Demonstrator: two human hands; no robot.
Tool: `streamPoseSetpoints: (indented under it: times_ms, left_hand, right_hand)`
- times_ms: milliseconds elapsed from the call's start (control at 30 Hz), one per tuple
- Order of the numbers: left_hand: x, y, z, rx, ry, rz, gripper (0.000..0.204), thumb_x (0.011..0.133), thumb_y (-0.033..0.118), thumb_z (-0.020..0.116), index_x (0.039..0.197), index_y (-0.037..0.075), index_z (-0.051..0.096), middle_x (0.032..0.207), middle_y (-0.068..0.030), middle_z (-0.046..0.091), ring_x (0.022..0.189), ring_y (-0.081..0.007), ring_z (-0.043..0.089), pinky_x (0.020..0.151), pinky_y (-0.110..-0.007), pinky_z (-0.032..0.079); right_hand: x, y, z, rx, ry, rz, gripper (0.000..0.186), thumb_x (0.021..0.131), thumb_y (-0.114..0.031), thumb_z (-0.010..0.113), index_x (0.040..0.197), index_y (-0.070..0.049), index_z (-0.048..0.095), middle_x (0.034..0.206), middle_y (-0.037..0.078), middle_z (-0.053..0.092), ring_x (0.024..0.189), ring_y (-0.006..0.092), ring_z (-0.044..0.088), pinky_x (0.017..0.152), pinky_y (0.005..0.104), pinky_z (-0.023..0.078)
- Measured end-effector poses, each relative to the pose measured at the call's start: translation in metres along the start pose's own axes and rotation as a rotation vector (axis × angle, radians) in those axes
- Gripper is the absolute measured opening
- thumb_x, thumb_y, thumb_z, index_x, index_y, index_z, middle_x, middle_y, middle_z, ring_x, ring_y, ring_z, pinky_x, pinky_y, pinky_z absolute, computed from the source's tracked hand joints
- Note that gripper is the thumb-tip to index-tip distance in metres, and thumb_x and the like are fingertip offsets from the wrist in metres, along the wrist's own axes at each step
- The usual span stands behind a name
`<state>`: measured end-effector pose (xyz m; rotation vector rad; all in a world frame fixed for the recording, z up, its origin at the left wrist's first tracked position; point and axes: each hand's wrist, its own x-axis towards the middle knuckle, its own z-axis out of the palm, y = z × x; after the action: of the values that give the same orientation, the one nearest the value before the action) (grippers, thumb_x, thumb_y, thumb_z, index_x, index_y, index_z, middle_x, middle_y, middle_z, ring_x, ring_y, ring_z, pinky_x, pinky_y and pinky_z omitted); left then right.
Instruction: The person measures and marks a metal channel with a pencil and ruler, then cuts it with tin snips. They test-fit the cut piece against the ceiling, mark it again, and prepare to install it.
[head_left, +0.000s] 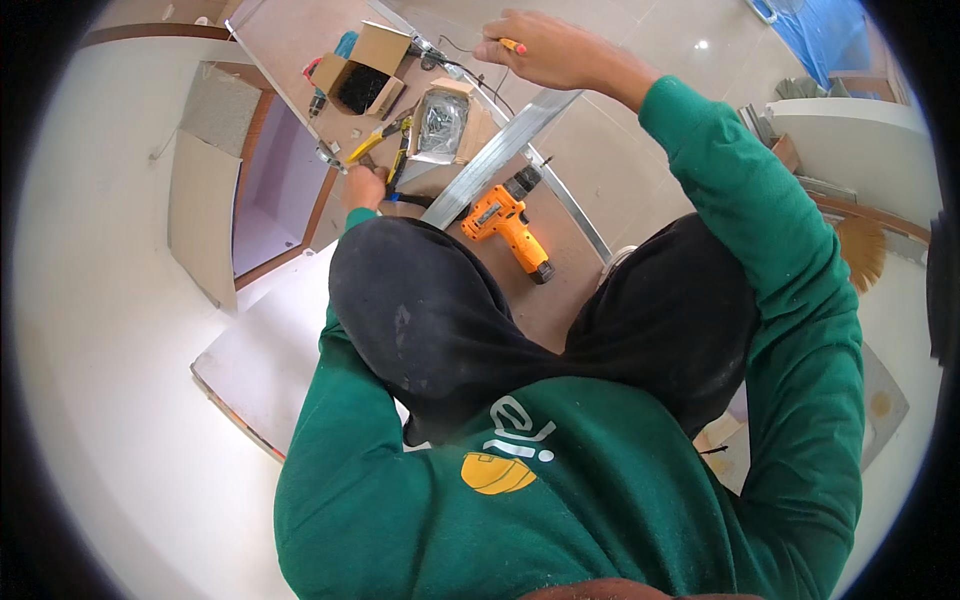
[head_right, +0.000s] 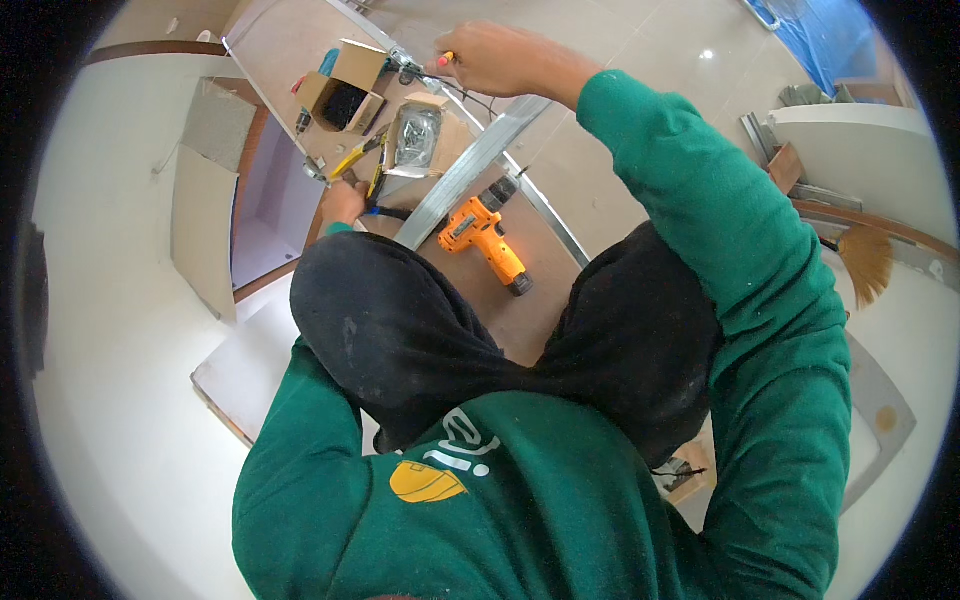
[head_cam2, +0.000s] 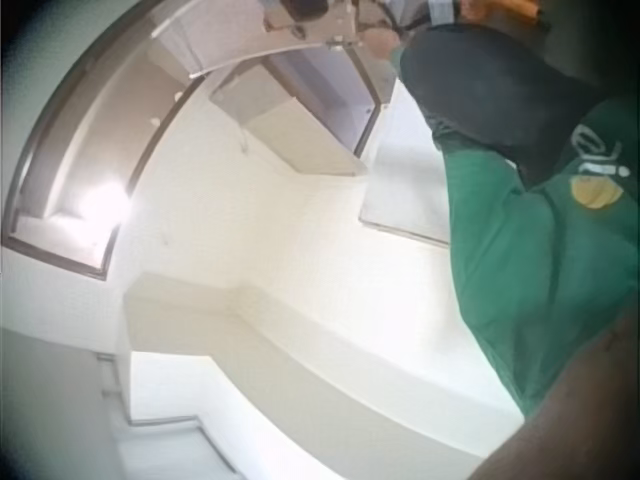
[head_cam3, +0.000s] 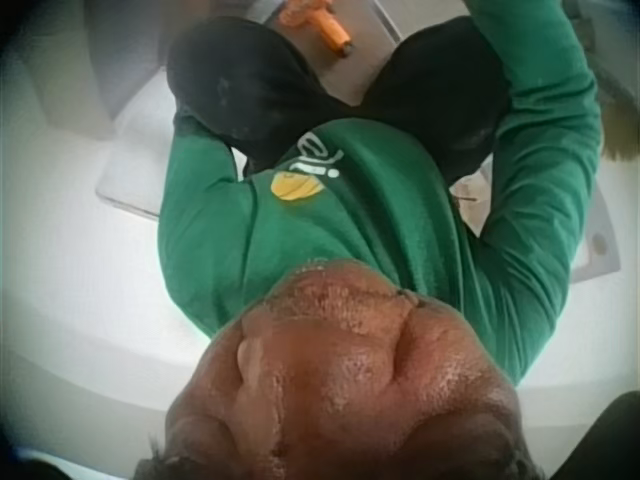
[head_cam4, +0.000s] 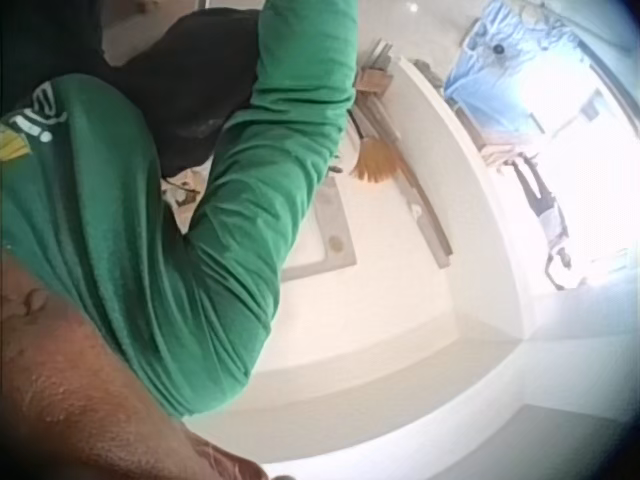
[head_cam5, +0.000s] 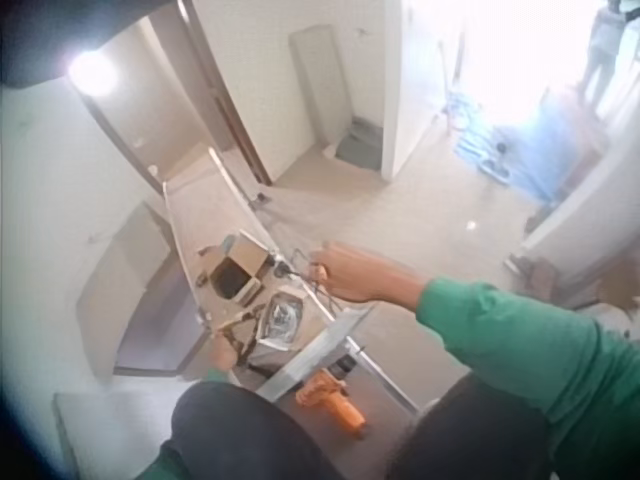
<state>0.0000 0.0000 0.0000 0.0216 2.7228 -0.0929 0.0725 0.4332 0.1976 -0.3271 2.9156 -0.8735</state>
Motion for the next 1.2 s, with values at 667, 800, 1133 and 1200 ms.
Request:
streamPoseSetpoints:
  times_ms: [667,800,1133,1200]
  left_hand:
    - [-0.129,-0.078,-0.288,-0.542,0.53,0.277,0.051,0.109,0.043,0.069,0.13,-0.003,0.074,0.117,-0.0118,0.076,0.107,-0.0217,0.068,0.102,-0.036,0.052]
    - [-0.137,0.048,-0.367,-0.303,0.725,0.758,0.05,0.105,0.045,0.074,0.132,0.004,0.075,0.121,-0.0134,0.078,0.112,-0.0277,0.073,0.103,-0.039,0.053]
    - [-0.151,0.241,-0.397,-0.353,0.803,1.488,0.022,0.094,0.005,0.078,0.114,0.001,0.069,0.101,-0.0172,0.072,0.094,-0.034,0.072,0.084,-0.043,0.057]
    - [-0.144,0.253,-0.392,-0.454,0.748,1.542,0.027,0.094,0.007,0.079,0.117,0.0,0.068,0.099,-0.0169,0.072,0.093,-0.034,0.072,0.083,-0.043,0.057]
  right_hand:
    - [0.017,-0.074,-0.067,0.349,0.44,-0.237,0.039,0.106,-0.031,0.067,0.103,0.007,0.076,0.094,0.034,0.074,0.093,0.0537,0.071,0.08,0.0587,0.055]
    - [0.004,-0.142,-0.119,0.472,0.456,-0.166,0.04,0.105,-0.032,0.07,0.1,0.007,0.075,0.089,0.031,0.073,0.083,0.0483,0.071,0.074,0.0542,0.054]
    - [-0.035,-0.101,-0.161,-0.007,0.619,0.002,0.037,0.101,-0.033,0.077,0.105,0.004,0.081,0.069,0.024,0.066,0.059,0.0321,0.06,0.063,0.0465,0.05]
    - [-0.043,-0.106,-0.182,-0.202,0.513,0.133,0.031,0.1,-0.025,0.075,0.099,0.005,0.08,0.07,0.027,0.065,0.06,0.0306,0.064,0.063,0.0472,0.051]
